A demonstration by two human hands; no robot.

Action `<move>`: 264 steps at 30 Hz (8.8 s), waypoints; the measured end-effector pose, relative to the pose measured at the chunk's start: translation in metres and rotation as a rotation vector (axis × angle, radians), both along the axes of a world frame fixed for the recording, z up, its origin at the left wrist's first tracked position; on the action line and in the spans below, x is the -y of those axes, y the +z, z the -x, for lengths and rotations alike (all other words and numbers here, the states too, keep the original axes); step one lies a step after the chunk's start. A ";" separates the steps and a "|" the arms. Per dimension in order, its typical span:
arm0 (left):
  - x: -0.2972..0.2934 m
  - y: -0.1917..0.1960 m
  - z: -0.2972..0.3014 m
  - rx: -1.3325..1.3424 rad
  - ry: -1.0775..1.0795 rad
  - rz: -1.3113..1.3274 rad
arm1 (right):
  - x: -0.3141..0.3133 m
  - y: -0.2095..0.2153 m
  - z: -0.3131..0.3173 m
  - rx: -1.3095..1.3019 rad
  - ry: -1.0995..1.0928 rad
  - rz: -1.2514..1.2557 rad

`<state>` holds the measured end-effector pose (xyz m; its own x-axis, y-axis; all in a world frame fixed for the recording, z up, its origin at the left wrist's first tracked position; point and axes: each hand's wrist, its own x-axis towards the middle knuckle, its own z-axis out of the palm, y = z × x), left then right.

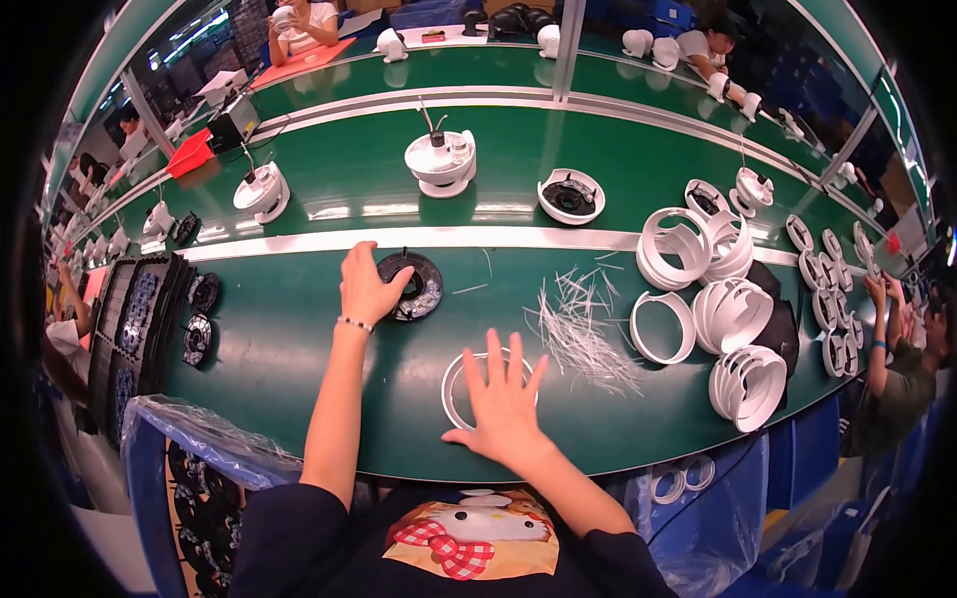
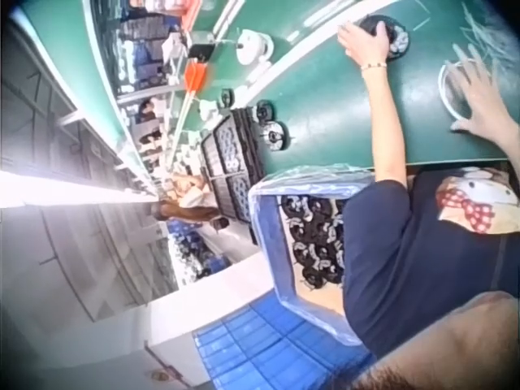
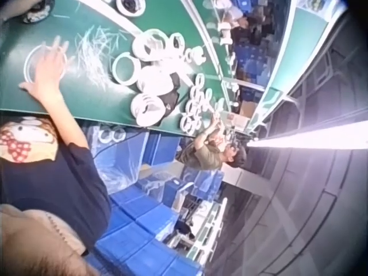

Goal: Assembling plastic housings and internal components of lighting fixtures on a factory line.

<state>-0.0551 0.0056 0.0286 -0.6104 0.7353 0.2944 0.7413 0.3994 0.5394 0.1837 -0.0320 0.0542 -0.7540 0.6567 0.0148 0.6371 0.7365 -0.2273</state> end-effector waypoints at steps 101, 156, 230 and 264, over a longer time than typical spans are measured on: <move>0.398 0.130 0.134 0.233 0.561 0.057 | -0.034 -0.043 0.084 -0.736 0.092 -0.183; 0.426 0.040 0.056 1.000 0.148 0.670 | -0.038 -0.058 0.078 -0.536 0.099 -0.020; 0.481 0.000 0.191 0.073 0.941 0.252 | -0.044 -0.061 0.075 -0.471 0.104 0.010; 0.260 0.130 0.262 -0.422 0.240 -0.287 | -0.046 -0.058 0.075 -0.486 0.043 0.051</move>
<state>-0.3168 -0.2541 0.1589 -0.5366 0.4444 0.7173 0.8227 0.4647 0.3276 0.1089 0.0136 -0.0037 -0.6944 0.6339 0.3405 0.4174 0.7403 -0.5270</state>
